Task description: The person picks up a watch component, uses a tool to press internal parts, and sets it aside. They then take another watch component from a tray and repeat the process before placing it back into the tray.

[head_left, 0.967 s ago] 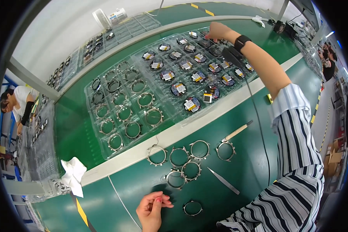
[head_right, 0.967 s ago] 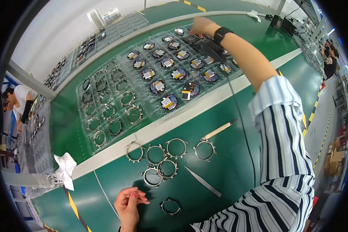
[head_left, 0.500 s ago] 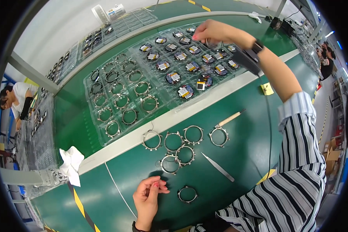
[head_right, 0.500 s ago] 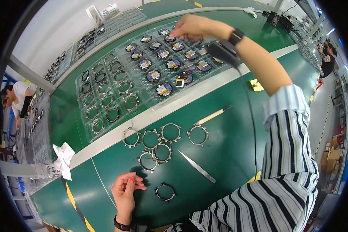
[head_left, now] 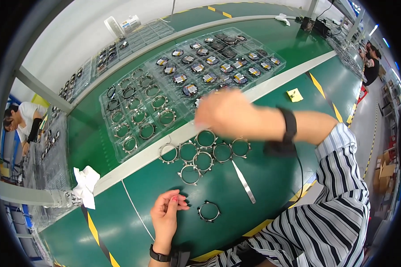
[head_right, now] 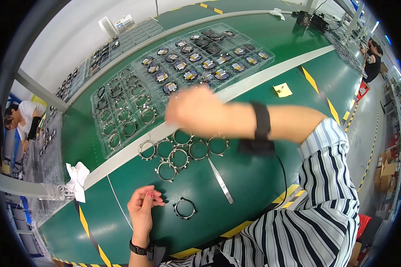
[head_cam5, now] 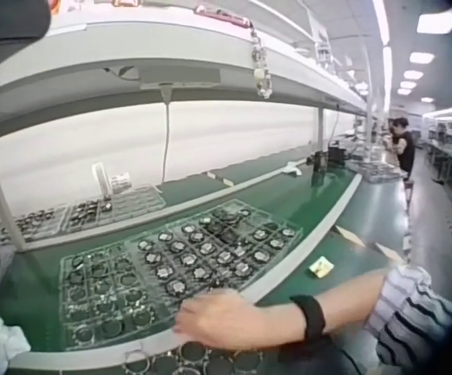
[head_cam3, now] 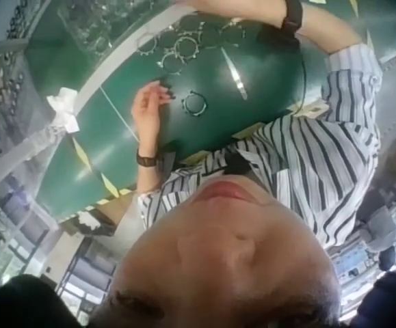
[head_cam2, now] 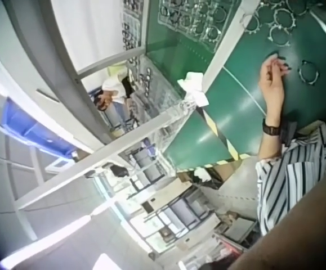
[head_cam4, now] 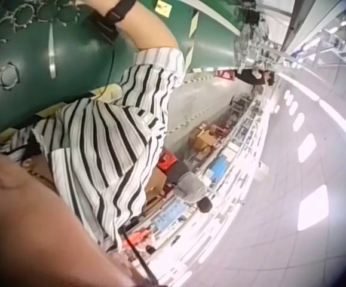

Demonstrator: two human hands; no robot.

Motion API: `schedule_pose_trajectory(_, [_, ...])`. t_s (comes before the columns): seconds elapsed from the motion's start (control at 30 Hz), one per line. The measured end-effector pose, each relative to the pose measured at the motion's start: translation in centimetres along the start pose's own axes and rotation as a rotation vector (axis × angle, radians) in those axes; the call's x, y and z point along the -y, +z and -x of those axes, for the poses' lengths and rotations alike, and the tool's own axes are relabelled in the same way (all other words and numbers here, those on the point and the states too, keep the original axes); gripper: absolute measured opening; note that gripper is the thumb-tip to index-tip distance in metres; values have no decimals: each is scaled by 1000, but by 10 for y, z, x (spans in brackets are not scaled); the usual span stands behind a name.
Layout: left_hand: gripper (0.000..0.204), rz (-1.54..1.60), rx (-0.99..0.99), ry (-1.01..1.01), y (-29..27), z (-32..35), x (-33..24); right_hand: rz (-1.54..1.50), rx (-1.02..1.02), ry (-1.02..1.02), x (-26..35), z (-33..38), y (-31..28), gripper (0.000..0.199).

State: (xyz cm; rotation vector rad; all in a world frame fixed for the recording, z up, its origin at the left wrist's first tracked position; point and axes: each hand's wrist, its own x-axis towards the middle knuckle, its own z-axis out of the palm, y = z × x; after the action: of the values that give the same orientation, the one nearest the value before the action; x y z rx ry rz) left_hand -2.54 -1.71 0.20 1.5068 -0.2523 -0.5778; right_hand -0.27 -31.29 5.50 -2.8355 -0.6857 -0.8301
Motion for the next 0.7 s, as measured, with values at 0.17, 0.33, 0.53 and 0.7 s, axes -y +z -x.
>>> schedule_pose_trajectory(0.17, [17,14,21,-21,1,0,0,420,310,762,-167,-11,11,19])
schedule_pose_trajectory(0.33, [15,7,-1,-27,1,2,1,377,432,940,-213,-2,33,37])
schedule_pose_trajectory(0.53, [15,-15,5,-33,-2,1,1,287,559,891,-231,-9,34,46])
schedule_pose_trajectory(0.7, [16,-30,22,-29,-2,0,1,242,618,839,-240,0,29,42])
